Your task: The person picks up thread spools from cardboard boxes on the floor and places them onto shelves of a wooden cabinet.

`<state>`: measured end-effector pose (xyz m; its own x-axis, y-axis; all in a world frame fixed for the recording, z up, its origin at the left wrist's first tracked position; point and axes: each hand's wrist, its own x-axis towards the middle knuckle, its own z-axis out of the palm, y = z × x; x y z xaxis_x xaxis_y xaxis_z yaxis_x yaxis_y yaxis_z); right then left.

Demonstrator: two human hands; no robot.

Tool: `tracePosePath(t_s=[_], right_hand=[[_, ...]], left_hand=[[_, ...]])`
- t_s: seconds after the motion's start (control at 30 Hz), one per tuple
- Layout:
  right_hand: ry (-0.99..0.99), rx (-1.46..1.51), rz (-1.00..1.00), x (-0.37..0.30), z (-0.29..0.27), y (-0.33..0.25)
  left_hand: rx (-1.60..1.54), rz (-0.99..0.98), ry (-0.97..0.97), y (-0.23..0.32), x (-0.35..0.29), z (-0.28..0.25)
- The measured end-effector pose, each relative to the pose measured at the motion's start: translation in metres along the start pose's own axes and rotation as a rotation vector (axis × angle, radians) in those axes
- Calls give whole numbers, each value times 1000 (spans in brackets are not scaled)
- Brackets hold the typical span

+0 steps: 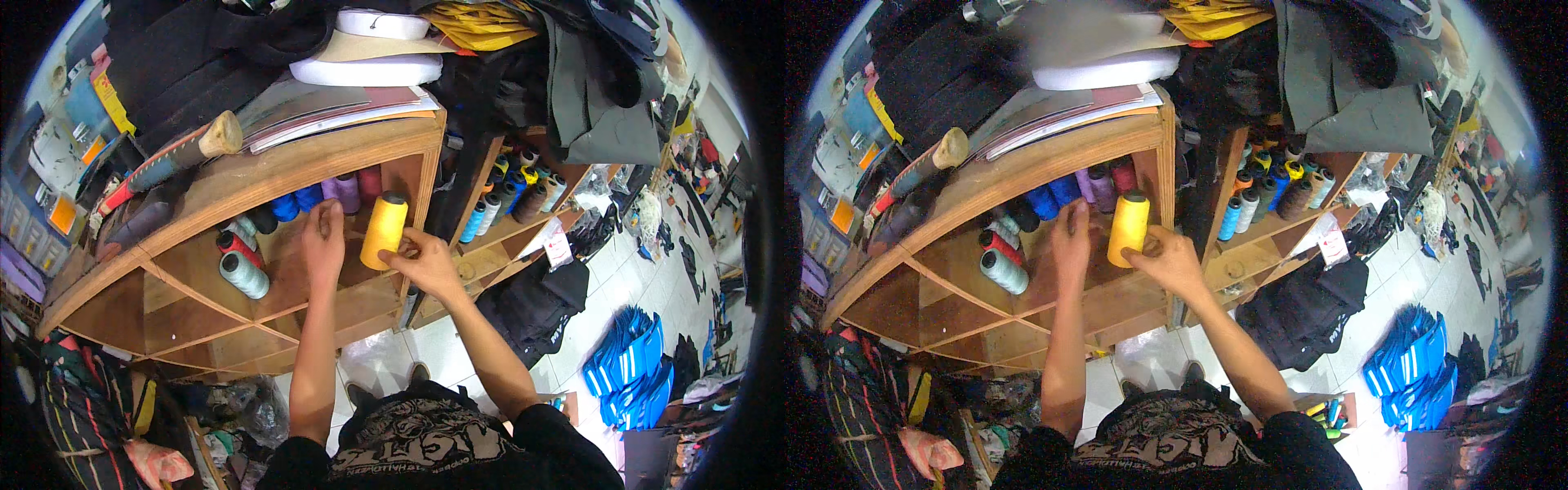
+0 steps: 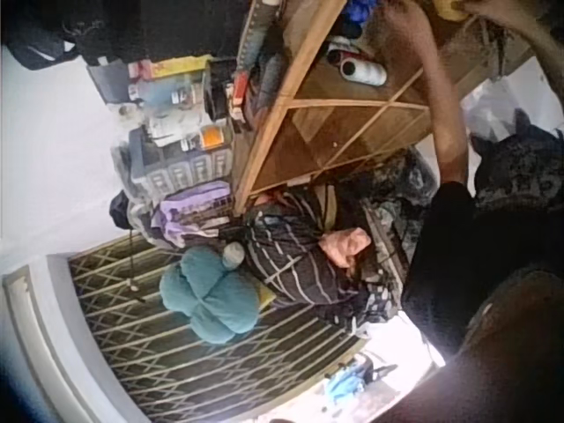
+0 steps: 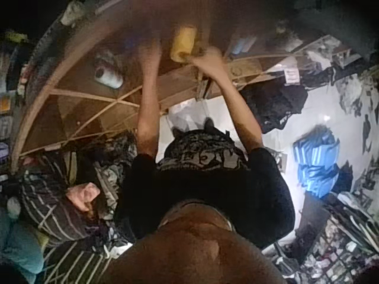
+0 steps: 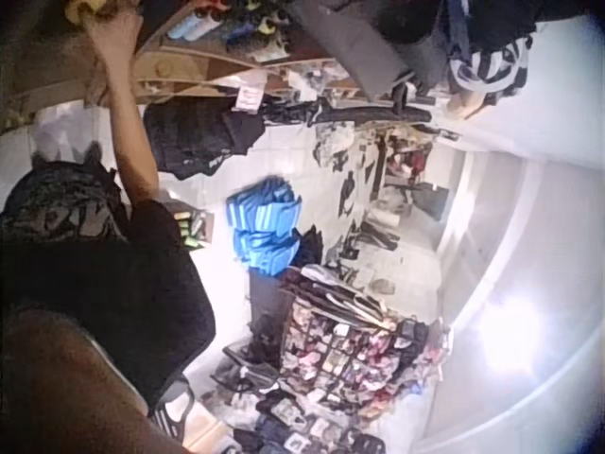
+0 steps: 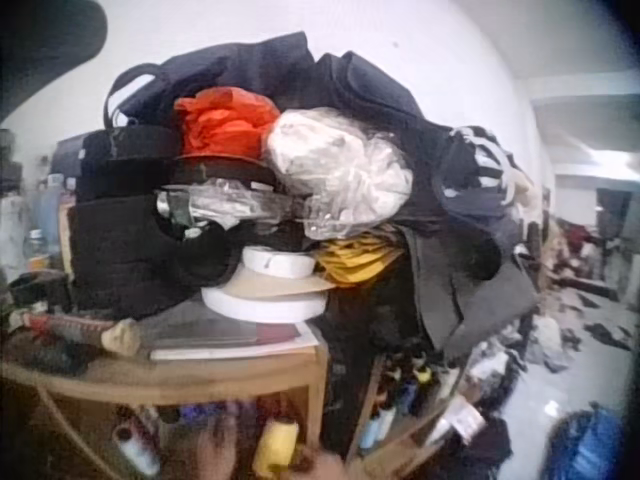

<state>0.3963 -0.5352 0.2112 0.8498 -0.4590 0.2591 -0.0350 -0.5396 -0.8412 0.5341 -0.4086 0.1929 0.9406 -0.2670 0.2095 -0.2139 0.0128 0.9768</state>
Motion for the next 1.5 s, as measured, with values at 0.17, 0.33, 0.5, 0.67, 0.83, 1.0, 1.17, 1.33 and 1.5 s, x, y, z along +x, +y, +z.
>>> tracePosePath(t_s=[0.17, 0.33, 0.5, 0.67, 0.83, 1.0, 1.17, 1.33, 1.5], right_hand=[[-101, 164, -100, -9, -14, -32], [-303, 772, 69, -24, 13, -31], [-487, 651, 6, -28, 25, -31], [-432, 818, 96, -40, 8, -25], [-334, 848, 58, -42, -2, -27], [-289, 769, 122, -37, -11, -25], [-349, 895, 218, -44, -6, -11], [-256, 605, 229, -16, 18, 31], [-345, -305, -545, 14, 9, -57]], left_hand=[[18, 132, -474, 78, -59, -28], [-501, -120, -432, 72, -62, -50], [-874, -176, -560, 71, -62, -73], [-807, -176, -439, 80, -72, -91], [-727, -147, -394, 78, -80, -104], [-838, -113, -220, 70, -84, -121], [-943, -147, -265, 73, -91, -124], [-581, -119, -693, 84, -108, -104], [505, -216, -792, 71, -119, -87]])
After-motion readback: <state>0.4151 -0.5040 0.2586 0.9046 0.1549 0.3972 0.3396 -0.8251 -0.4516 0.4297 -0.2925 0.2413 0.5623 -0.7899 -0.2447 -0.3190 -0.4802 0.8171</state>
